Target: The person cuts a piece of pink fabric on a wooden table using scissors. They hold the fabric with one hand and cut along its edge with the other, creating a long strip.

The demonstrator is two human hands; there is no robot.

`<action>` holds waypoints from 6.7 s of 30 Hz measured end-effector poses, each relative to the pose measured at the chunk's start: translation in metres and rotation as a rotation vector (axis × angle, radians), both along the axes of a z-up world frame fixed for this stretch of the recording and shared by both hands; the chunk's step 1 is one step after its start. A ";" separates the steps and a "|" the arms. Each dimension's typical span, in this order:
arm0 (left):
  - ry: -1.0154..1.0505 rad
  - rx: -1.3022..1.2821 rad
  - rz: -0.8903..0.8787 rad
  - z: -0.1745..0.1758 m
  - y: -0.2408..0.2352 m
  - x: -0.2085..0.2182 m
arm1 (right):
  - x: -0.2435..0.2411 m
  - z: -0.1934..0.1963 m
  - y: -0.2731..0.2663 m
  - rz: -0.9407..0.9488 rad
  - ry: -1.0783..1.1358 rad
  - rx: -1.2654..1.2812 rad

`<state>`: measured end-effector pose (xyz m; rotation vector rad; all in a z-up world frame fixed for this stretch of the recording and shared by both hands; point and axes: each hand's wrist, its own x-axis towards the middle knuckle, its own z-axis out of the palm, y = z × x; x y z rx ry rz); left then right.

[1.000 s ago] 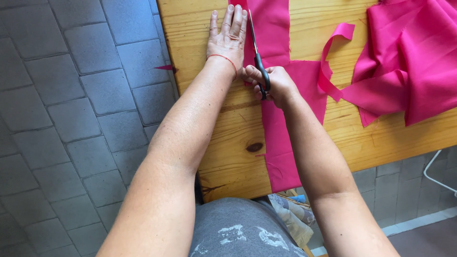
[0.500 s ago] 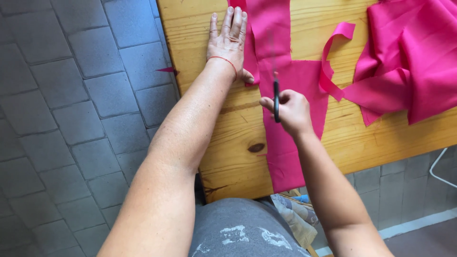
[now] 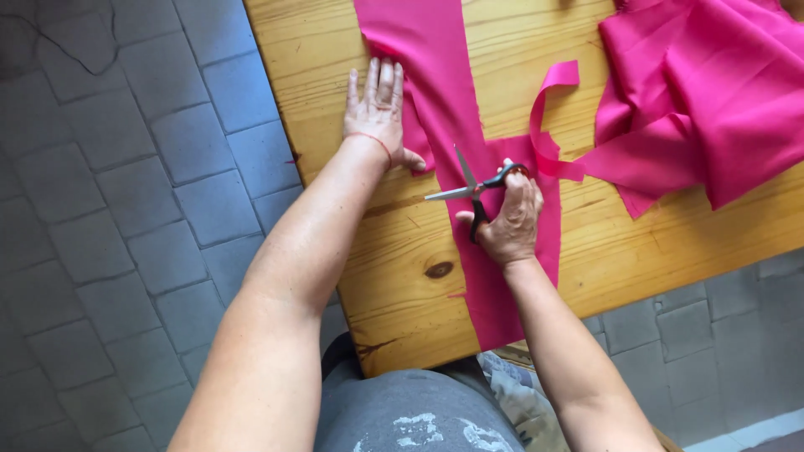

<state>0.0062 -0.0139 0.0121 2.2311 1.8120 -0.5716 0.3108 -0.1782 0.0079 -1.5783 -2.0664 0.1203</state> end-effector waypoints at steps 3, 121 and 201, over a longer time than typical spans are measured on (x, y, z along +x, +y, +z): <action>-0.039 -0.002 0.018 0.019 -0.036 0.016 | 0.015 0.008 -0.028 0.007 0.001 -0.006; -0.562 -0.242 -0.427 0.010 0.199 -0.105 | -0.127 0.071 -0.159 -0.269 0.031 -0.205; -0.536 -0.061 -0.271 0.007 0.178 -0.105 | -0.132 0.074 -0.154 -0.328 0.038 -0.253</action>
